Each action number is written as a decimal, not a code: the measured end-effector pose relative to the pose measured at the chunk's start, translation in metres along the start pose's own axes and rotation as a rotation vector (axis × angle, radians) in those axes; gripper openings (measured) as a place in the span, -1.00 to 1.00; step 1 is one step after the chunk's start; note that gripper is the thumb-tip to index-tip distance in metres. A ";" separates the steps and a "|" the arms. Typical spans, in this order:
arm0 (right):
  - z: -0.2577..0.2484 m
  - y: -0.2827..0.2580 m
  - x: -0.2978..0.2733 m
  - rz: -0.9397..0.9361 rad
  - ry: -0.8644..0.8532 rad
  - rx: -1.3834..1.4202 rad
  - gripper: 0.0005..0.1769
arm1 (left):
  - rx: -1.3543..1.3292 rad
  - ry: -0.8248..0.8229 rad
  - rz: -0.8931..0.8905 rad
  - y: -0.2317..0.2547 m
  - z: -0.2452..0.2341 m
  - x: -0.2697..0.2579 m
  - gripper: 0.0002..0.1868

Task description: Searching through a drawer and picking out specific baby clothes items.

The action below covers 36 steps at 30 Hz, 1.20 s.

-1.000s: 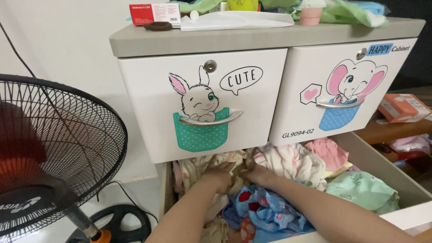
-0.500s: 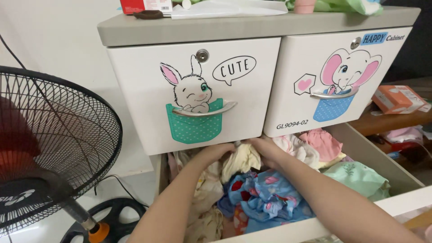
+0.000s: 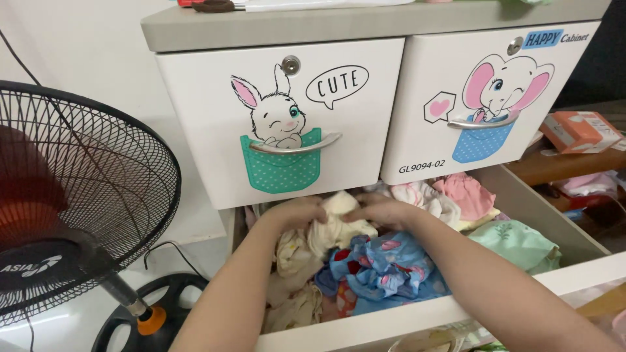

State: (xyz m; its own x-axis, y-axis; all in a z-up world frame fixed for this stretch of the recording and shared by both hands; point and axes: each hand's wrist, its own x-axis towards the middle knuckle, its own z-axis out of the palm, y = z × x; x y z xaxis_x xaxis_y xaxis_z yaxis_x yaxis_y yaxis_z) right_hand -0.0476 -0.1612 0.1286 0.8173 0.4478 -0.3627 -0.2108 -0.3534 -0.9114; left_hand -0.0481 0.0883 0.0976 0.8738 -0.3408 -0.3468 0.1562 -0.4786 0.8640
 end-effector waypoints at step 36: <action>0.015 -0.079 -0.072 -0.314 -0.168 -0.095 -0.12 | 0.140 0.906 0.851 0.114 0.031 -0.170 -0.68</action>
State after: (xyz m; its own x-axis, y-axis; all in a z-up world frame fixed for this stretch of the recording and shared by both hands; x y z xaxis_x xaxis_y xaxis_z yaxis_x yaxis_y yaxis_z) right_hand -0.0980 -0.1532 0.2240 0.7329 0.6726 -0.1023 0.0931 -0.2481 -0.9642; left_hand -0.1930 0.0670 0.2434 0.6846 0.0689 0.7257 -0.6146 -0.4807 0.6254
